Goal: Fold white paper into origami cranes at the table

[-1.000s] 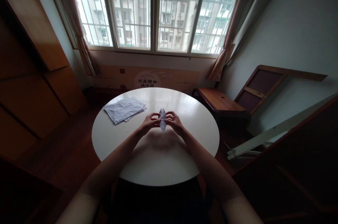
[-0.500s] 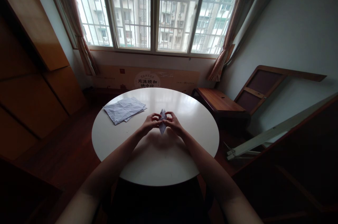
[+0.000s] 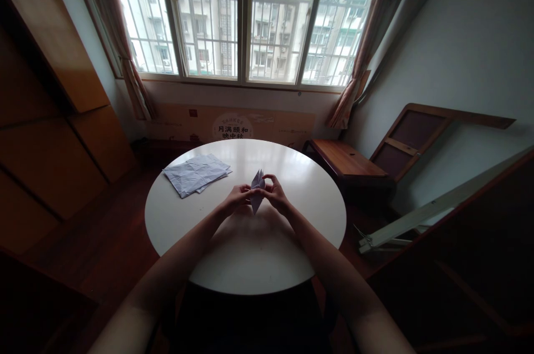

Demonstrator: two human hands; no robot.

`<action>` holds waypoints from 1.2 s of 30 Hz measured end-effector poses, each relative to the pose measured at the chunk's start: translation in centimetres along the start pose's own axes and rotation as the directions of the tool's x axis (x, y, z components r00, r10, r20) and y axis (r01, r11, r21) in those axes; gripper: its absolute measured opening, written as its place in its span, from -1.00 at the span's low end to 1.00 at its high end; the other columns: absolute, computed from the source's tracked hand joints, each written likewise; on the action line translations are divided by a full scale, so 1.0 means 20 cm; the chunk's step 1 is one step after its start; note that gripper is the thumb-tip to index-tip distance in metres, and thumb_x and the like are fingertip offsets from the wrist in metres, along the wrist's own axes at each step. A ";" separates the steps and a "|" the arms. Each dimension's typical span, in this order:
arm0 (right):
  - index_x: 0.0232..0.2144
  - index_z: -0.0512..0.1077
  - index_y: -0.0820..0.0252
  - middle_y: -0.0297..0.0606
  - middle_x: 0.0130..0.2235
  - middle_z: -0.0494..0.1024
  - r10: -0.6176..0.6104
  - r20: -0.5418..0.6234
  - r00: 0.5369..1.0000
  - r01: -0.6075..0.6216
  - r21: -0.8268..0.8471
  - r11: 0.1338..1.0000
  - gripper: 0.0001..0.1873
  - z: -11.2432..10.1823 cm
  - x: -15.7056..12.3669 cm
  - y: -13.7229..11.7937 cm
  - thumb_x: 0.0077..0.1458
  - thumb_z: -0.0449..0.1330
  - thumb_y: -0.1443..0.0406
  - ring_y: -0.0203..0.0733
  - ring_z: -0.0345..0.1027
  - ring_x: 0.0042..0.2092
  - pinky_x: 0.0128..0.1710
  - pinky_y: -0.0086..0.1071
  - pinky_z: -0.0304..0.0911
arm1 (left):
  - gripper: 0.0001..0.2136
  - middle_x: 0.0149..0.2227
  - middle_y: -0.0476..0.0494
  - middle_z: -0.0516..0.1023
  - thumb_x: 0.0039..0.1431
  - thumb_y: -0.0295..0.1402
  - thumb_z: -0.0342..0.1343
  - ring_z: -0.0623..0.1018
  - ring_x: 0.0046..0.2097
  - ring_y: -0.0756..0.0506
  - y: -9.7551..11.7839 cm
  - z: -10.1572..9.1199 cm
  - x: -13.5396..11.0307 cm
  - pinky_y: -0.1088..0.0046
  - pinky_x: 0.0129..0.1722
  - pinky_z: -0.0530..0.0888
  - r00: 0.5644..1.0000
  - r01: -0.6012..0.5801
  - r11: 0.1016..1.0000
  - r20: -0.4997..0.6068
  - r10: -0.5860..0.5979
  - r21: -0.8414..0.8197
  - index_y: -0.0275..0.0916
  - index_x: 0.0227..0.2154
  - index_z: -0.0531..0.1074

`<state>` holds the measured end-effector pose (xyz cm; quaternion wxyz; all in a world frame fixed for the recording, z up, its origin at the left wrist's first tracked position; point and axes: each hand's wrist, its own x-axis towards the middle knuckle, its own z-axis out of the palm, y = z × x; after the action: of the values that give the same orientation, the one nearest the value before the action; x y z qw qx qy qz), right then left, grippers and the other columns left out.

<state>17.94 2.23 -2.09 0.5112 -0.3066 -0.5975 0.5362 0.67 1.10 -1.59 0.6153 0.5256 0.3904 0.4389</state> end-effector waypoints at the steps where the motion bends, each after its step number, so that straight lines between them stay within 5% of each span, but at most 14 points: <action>1: -0.12 0.15 0.07 -0.46 -0.50 0.47 -0.005 -0.011 1.000 0.005 -0.003 1.000 -0.33 0.00 0.00 0.00 -0.23 0.41 0.12 -0.25 0.34 -0.48 -0.44 -0.38 0.21 | -0.58 -0.35 -0.26 0.58 -0.16 -0.16 0.39 0.59 -0.31 -0.14 0.00 0.00 0.00 0.34 -0.30 0.50 1.000 -0.023 1.000 -0.001 0.023 -0.015 -0.38 -0.33 0.45; 7: 0.00 0.15 0.11 -0.55 -0.56 0.37 -0.013 -0.072 0.997 0.011 -0.032 0.999 -0.23 0.00 0.00 0.00 -0.23 0.41 0.16 -0.31 0.26 -0.52 -0.46 -0.40 0.21 | -0.57 -0.35 -0.21 0.59 -0.20 -0.17 0.41 0.60 -0.30 -0.17 -0.01 -0.01 0.02 0.28 -0.26 0.51 0.989 -0.148 0.989 -0.020 0.147 -0.009 -0.38 -0.37 0.44; 13: 0.07 0.17 0.10 -0.43 -0.45 0.43 0.032 -0.072 0.997 -0.035 -0.049 0.998 -0.20 0.00 -0.01 -0.02 -0.21 0.39 0.11 -0.27 0.34 -0.43 -0.45 -0.39 0.25 | -0.60 -0.44 -0.11 0.54 -0.23 -0.17 0.42 0.57 -0.37 -0.12 0.03 0.01 0.00 0.33 -0.34 0.49 0.980 -0.182 0.982 -0.077 0.186 0.049 -0.36 -0.43 0.43; 18: -0.33 0.40 0.23 -0.35 -0.52 0.42 0.101 -0.011 0.995 -0.101 -0.161 0.982 -0.54 -0.01 -0.01 0.00 -0.10 0.28 -0.03 -0.32 0.27 -0.51 -0.52 -0.44 0.14 | -0.58 -0.44 -0.09 0.53 -0.23 -0.15 0.41 0.56 -0.37 -0.10 0.03 0.01 0.00 0.32 -0.32 0.49 0.975 -0.203 0.979 -0.090 0.205 0.031 -0.35 -0.44 0.41; 21: -0.53 0.39 0.27 -0.39 -0.62 0.31 0.095 0.024 0.995 -0.086 -0.239 0.967 -0.51 -0.03 0.00 0.03 -0.05 0.23 -0.09 -0.37 0.16 -0.56 -0.56 -0.45 0.03 | -0.58 -0.44 -0.07 0.52 -0.23 -0.14 0.41 0.55 -0.37 -0.08 0.03 0.01 0.00 0.35 -0.32 0.47 0.976 -0.201 0.979 -0.074 0.203 0.038 -0.34 -0.44 0.40; 29: -0.56 0.40 0.30 -0.42 -0.64 0.25 0.087 0.102 0.991 -0.054 -0.294 0.954 -0.47 -0.03 -0.01 0.05 -0.10 0.24 -0.10 -0.38 0.08 -0.58 -0.56 -0.44 -0.05 | -0.59 -0.49 -0.04 0.49 -0.27 -0.17 0.43 0.52 -0.42 -0.05 0.02 0.01 0.02 0.44 -0.40 0.42 0.981 -0.177 0.982 -0.065 0.180 0.061 -0.33 -0.47 0.38; 36: -0.62 0.37 0.30 -0.41 -0.64 0.24 0.104 0.080 0.991 -0.085 -0.207 0.975 -0.48 -0.01 -0.03 0.01 -0.08 0.24 -0.08 -0.40 0.05 -0.57 -0.55 -0.44 -0.08 | -0.60 -0.45 -0.16 0.54 -0.16 -0.14 0.38 0.54 -0.40 -0.08 0.00 -0.01 0.01 0.39 -0.37 0.44 0.997 -0.041 0.999 0.071 0.042 -0.016 -0.39 -0.40 0.47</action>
<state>18.15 1.86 -2.46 0.4237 -0.3609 -0.6564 0.5093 0.58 1.39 -1.66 0.6234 0.5444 0.3539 0.4356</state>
